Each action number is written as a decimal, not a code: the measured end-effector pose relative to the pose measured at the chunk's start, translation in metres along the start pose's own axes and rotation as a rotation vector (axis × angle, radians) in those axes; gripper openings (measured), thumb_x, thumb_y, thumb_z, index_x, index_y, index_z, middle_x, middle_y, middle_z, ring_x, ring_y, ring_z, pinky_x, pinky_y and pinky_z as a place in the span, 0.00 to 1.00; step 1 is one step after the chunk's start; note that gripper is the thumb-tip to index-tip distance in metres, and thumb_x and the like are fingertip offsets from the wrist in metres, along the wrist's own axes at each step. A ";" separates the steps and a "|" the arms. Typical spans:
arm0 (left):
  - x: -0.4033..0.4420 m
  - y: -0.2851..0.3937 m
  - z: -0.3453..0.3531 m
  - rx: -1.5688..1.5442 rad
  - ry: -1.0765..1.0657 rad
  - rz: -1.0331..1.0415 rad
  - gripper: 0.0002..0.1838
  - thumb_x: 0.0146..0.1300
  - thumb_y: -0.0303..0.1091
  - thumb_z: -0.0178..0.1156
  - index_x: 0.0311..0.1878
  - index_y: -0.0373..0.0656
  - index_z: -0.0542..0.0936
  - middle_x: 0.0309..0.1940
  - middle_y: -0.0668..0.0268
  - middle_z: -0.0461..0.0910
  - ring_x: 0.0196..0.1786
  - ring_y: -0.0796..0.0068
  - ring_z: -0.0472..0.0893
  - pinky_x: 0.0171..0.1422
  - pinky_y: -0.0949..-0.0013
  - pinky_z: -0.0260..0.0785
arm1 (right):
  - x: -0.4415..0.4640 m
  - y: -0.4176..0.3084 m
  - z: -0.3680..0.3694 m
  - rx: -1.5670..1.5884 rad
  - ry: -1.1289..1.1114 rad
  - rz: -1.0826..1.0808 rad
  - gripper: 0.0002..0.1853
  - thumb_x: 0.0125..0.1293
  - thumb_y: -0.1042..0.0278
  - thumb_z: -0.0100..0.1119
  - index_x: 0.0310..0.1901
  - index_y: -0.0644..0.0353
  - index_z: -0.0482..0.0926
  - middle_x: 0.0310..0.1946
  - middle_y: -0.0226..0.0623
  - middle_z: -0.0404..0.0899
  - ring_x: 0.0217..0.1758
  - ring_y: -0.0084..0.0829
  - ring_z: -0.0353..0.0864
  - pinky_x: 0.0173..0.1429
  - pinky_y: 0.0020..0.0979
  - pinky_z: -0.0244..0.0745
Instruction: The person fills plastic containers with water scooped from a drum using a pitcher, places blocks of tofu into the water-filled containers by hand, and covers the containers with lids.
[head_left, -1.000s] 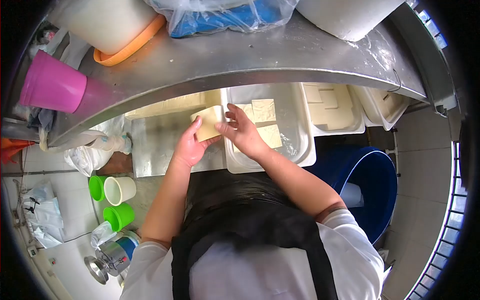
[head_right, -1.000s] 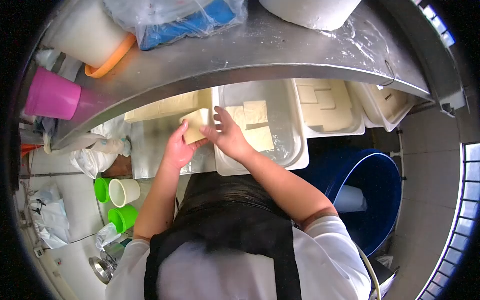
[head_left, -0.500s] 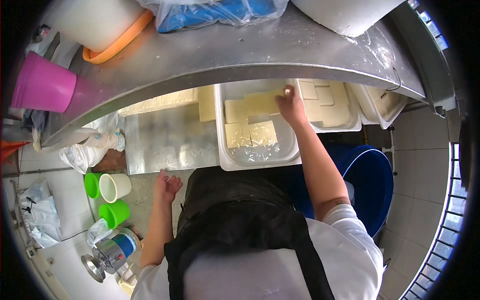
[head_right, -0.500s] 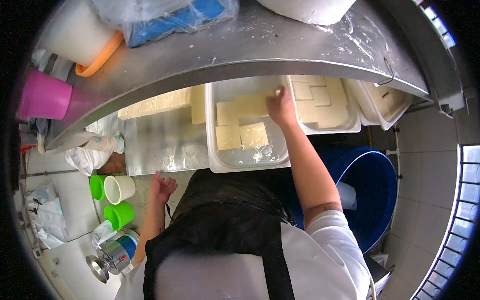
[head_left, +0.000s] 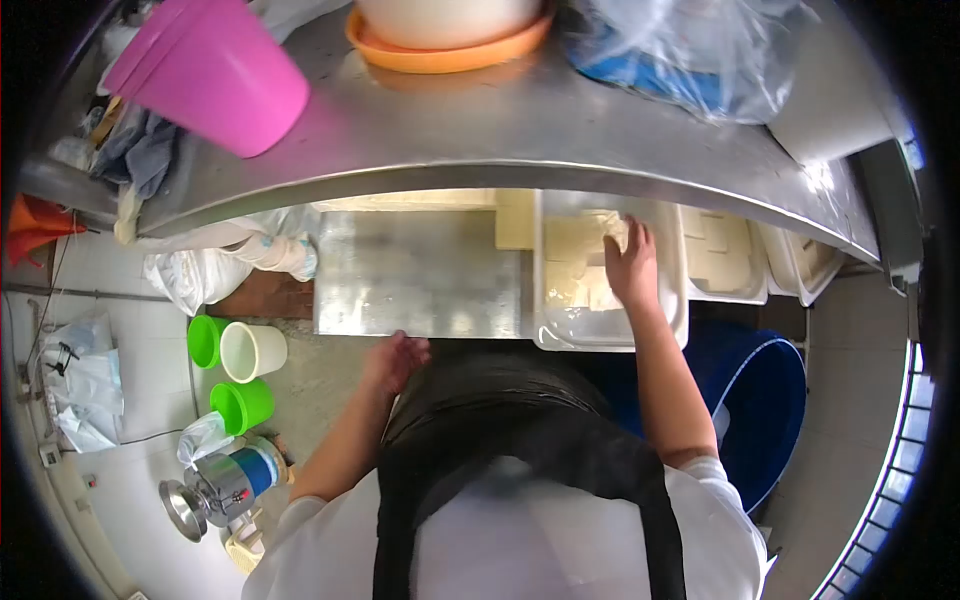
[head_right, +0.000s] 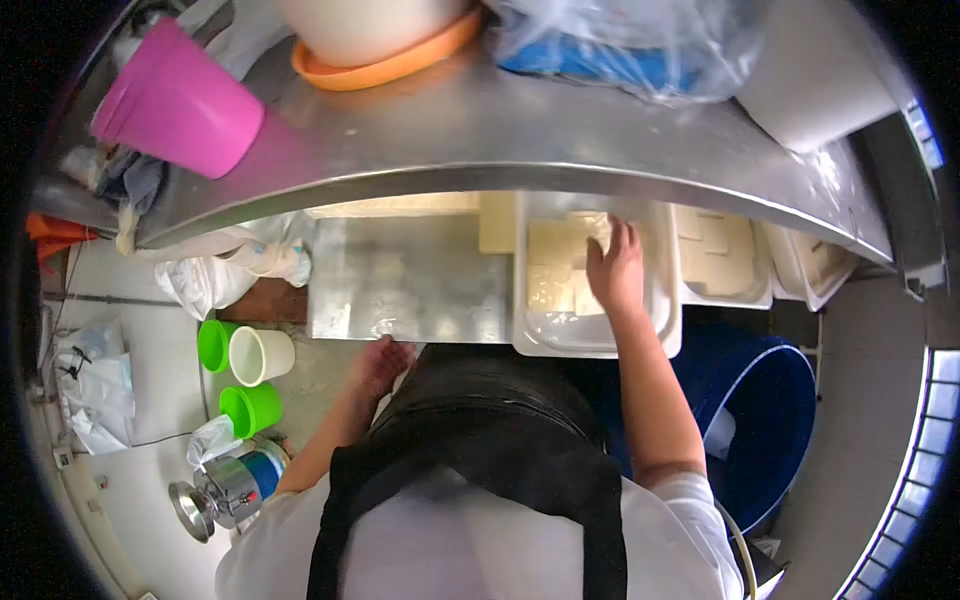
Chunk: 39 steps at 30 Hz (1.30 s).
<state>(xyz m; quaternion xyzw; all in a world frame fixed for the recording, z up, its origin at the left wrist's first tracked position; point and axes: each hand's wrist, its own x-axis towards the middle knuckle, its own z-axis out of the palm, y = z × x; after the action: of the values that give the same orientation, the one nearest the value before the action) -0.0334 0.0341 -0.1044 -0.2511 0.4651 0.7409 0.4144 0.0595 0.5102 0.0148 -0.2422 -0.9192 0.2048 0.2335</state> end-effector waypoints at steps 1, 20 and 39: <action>-0.009 0.010 0.001 -0.003 0.008 0.011 0.15 0.81 0.45 0.55 0.55 0.42 0.77 0.43 0.59 0.85 0.47 0.55 0.85 0.57 0.50 0.80 | -0.010 -0.030 -0.007 0.087 -0.033 -0.061 0.29 0.70 0.64 0.65 0.69 0.67 0.71 0.64 0.61 0.75 0.67 0.62 0.75 0.70 0.53 0.74; 0.199 0.372 0.059 1.829 0.505 0.900 0.31 0.73 0.47 0.64 0.69 0.35 0.74 0.67 0.51 0.78 0.69 0.54 0.76 0.74 0.56 0.68 | -0.106 -0.132 -0.002 -0.148 -0.257 0.021 0.36 0.67 0.37 0.67 0.66 0.58 0.76 0.51 0.48 0.83 0.57 0.50 0.83 0.60 0.48 0.81; 0.067 0.289 0.068 1.674 0.204 0.646 0.44 0.60 0.45 0.75 0.77 0.40 0.68 0.73 0.50 0.75 0.74 0.53 0.74 0.77 0.57 0.66 | -0.111 -0.126 0.003 -0.106 -0.279 0.004 0.32 0.70 0.46 0.67 0.66 0.59 0.75 0.52 0.47 0.84 0.56 0.50 0.85 0.59 0.48 0.81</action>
<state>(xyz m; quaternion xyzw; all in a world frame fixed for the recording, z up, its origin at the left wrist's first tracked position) -0.3129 0.0560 0.0138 0.2108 0.9346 0.2144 0.1900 0.0999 0.3492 0.0375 -0.2254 -0.9516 0.1883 0.0902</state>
